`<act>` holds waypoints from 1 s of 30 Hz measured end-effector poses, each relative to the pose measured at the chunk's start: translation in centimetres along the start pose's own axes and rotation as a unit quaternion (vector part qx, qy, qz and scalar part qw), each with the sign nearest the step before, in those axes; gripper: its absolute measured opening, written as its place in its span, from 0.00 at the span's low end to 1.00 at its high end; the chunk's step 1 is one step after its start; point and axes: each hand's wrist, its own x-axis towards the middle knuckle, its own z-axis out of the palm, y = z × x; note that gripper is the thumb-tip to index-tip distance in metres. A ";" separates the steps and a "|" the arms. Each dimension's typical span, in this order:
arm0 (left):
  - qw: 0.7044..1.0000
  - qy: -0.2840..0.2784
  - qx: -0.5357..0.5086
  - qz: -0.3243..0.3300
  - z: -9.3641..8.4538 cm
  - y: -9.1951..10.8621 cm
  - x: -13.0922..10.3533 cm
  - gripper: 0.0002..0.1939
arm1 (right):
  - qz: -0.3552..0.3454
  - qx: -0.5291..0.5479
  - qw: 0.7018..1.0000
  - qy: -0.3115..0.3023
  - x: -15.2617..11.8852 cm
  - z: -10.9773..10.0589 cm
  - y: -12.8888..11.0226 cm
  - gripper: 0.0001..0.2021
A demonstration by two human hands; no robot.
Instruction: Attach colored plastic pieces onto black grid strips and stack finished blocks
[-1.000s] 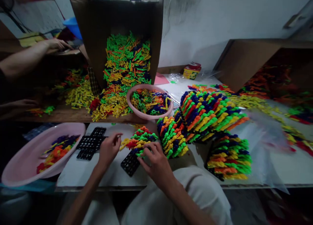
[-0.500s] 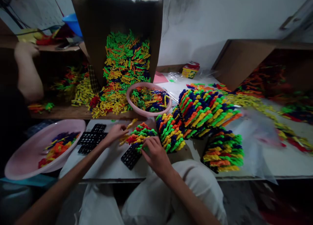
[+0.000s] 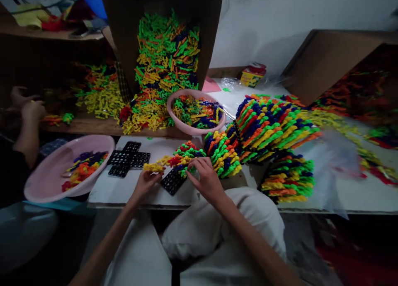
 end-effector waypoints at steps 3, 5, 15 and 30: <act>0.997 -0.006 0.070 0.021 0.4 -0.5 0.4 0.17 | 0.001 0.001 1.000 0.002 0.0 0.0 0.0 0.02; 0.996 0.005 0.091 0.014 0.7 -0.5 0.3 0.17 | 0.002 0.000 1.000 0.000 -0.1 0.0 0.1 0.02; 0.991 0.023 0.116 0.064 2.3 -1.3 0.0 0.10 | 0.008 0.000 1.000 -0.003 -0.1 0.1 0.3 0.01; 0.933 -0.008 0.341 0.112 3.1 -0.8 1.3 0.04 | 0.034 0.012 0.999 0.001 -0.2 -0.1 0.3 0.03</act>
